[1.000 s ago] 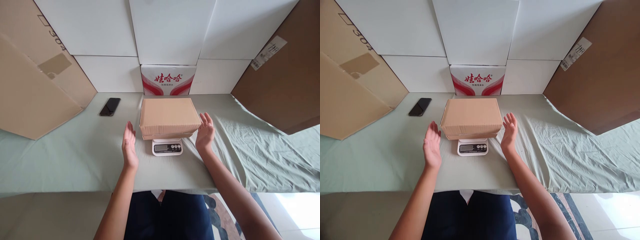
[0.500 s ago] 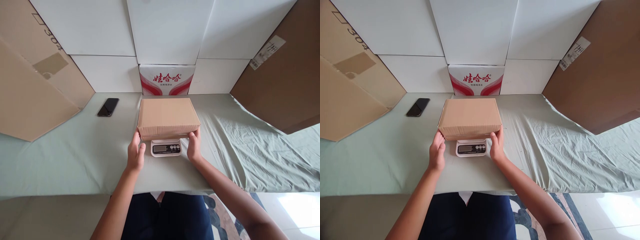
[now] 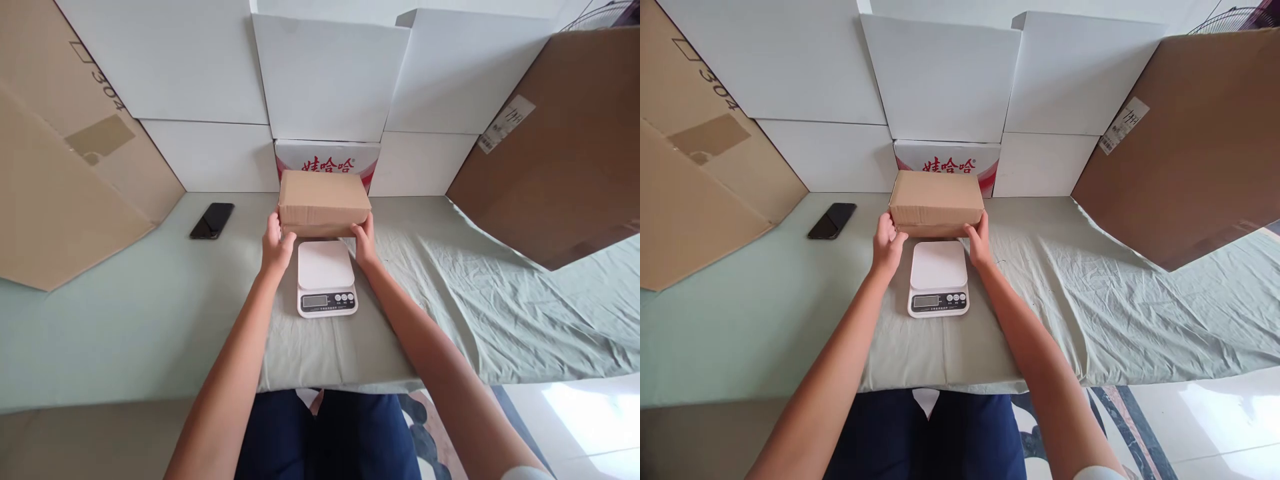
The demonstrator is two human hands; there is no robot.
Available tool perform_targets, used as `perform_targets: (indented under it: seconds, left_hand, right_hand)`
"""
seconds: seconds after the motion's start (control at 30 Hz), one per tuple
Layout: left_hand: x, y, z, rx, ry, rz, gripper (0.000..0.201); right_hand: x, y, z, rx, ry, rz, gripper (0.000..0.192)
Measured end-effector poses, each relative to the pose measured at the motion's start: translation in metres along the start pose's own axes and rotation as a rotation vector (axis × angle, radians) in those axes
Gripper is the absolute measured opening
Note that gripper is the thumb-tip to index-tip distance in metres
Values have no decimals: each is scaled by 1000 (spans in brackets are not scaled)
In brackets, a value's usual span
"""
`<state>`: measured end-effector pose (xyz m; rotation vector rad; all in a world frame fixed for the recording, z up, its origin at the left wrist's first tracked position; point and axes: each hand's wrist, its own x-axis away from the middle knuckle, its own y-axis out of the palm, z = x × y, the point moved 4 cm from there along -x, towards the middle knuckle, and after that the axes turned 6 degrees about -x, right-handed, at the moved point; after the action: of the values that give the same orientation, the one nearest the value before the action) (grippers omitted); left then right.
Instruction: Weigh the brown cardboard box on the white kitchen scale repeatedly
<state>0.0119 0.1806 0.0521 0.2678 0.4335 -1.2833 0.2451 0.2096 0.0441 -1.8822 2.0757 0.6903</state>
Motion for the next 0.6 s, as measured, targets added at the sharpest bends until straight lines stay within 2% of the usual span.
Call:
perform_targets:
  seconds: [0.1,0.2,0.33,0.5,0.6]
  left_hand:
    - [-7,3,-27,125,-73,54,51]
    - [-5,5,-39,157,-110,65,45]
    - [-2,7,-38,154,-127,33,48]
    - [-2,8,-37,167,-131,17,52]
    - [-2,9,-38,154,-118,13,51]
  right_hand:
    - [-3,0,18,38,80,12,44]
    - [-2,-1,25,53,139,13,38]
    - [-4,-3,27,55,154,28,38]
    - [-6,-2,29,69,160,27,49]
    - [-7,-1,28,71,165,19,49]
